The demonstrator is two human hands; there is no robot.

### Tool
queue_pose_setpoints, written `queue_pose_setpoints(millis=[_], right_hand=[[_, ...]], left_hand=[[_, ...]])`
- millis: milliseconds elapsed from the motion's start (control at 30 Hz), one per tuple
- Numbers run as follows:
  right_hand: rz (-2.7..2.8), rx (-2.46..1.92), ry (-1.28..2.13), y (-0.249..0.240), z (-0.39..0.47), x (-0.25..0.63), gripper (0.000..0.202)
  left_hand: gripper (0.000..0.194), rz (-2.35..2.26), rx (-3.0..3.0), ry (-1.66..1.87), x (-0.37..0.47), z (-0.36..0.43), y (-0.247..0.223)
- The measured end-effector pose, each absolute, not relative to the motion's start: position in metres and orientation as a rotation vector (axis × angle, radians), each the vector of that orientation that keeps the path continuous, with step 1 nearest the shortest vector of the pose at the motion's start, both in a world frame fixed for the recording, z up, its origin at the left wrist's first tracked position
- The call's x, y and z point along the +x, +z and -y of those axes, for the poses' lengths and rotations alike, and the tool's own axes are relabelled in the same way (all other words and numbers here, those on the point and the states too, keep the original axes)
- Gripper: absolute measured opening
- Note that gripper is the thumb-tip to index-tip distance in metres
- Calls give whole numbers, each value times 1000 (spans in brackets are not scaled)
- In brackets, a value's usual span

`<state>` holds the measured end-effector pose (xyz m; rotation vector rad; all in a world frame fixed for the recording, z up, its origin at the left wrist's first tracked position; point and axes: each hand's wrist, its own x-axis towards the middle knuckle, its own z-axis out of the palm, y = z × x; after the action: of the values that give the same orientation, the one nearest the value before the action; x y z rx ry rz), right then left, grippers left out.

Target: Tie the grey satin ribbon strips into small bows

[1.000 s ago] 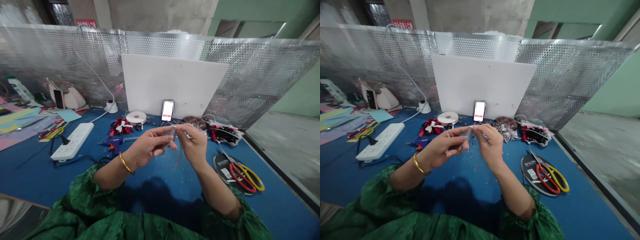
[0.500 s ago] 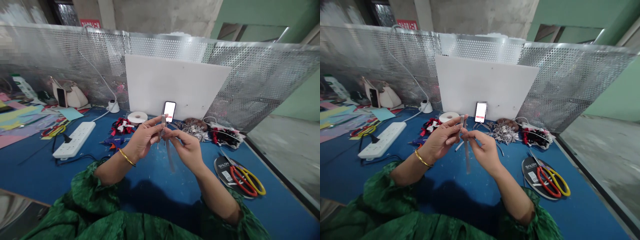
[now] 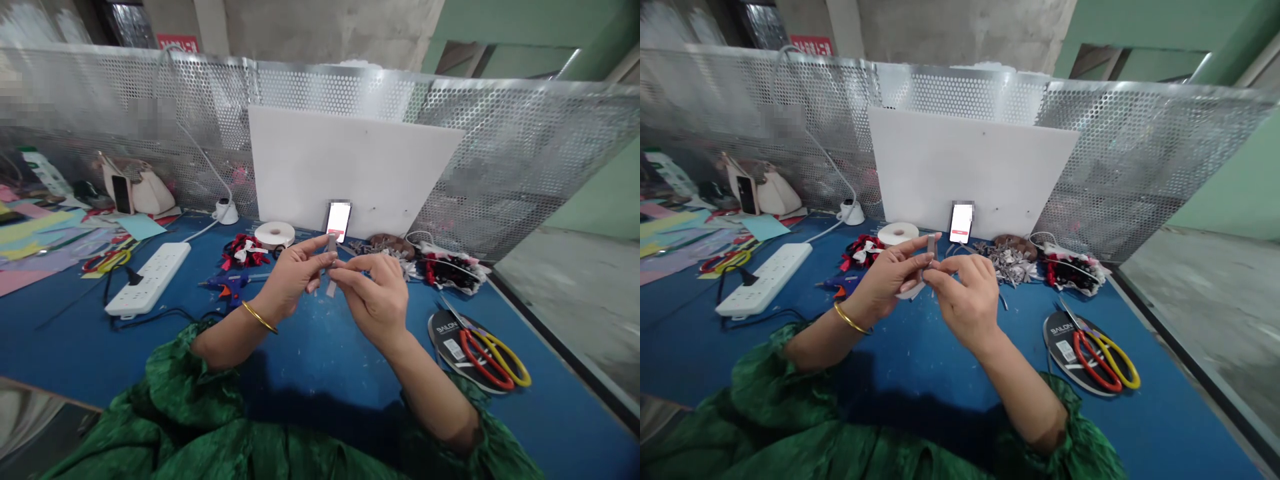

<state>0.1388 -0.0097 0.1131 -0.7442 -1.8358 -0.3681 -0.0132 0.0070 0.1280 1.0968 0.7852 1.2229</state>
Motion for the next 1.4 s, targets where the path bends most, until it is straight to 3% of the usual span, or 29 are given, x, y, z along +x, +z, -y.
queue_pose_setpoints(millis=[400, 733, 1400], right_hand=[[1691, -870, 181, 117, 10, 140, 9], [1658, -866, 304, 121, 10, 142, 12], [1424, -759, 856, 118, 10, 146, 11]], left_hand=[[51, -813, 1258, 1141, -7, -2, 121], [56, -792, 1376, 1137, -10, 5, 128], [56, -827, 1522, 1129, -7, 10, 132]])
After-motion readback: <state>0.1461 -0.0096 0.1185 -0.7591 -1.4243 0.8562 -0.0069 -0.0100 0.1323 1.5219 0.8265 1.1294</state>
